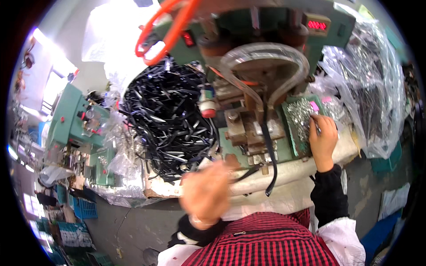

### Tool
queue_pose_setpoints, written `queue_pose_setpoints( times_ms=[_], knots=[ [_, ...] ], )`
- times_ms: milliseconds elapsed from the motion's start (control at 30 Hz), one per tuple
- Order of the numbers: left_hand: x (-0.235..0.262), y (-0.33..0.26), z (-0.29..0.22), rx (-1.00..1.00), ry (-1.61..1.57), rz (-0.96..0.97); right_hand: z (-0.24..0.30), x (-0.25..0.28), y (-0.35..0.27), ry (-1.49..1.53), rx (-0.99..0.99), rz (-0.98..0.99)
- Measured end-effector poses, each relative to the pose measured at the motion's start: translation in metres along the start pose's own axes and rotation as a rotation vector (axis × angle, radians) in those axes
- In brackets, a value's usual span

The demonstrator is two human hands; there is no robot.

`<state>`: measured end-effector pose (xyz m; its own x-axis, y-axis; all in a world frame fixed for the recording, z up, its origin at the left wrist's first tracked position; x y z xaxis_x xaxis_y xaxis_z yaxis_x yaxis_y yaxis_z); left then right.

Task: The person operates a hydraulic press machine in a factory setting. They repeatedly pick up black plastic strips and small metallic components, place them into the press, and activate the machine to process the items.

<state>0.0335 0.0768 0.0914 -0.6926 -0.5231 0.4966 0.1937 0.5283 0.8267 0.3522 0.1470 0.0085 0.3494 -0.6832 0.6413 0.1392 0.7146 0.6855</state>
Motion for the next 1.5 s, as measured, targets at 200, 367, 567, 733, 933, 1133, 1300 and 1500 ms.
queue_pose_setpoints(
  times_ms=[200, 367, 567, 733, 933, 1133, 1300, 1500],
  knots=[
    [0.037, 0.043, 0.065, 0.056, 0.414, 0.134, -0.001, -0.007, 0.013, 0.025, 0.058, -0.026],
    [-0.021, 0.002, 0.141, -0.023, 0.522, 0.508, 0.009, -0.006, 0.013, 0.111, -0.007, -0.028],
    [-0.051, -0.005, 0.156, 0.030, 0.443, 0.292, -0.011, 0.042, -0.041, 0.228, -0.301, -0.040],
    [-0.065, 0.000, 0.167, -0.190, 0.420, 0.539, 0.023, 0.056, -0.026, 0.592, -0.410, 0.110],
    [-0.065, 0.006, 0.198, -0.432, 0.435, 0.725, 0.094, 0.013, 0.039, 0.786, -0.069, 0.127],
    [-0.026, 0.011, 0.201, -0.175, 0.434, 0.481, 0.119, 0.000, 0.019, 1.172, -0.441, 0.153],
    [-0.011, 0.003, 0.164, 0.712, -0.511, -0.035, 0.132, 0.002, 0.030, 1.463, -0.563, 0.216],
    [-0.001, 0.020, 0.067, 0.499, -0.476, -0.312, 0.138, 0.009, 0.028, 1.416, -0.590, 0.226]
  ],
)
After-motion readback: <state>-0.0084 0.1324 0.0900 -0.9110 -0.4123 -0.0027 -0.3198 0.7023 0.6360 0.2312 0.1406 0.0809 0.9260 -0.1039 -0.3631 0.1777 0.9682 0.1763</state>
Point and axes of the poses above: each hand's wrist, its own y-axis towards the middle knuckle, its own x-axis out of the back of the hand, z = x × y, the point moved 1 cm from there along y, towards the middle knuckle, and after that the axes turned 4 degrees about z, right-handed, at the moved point
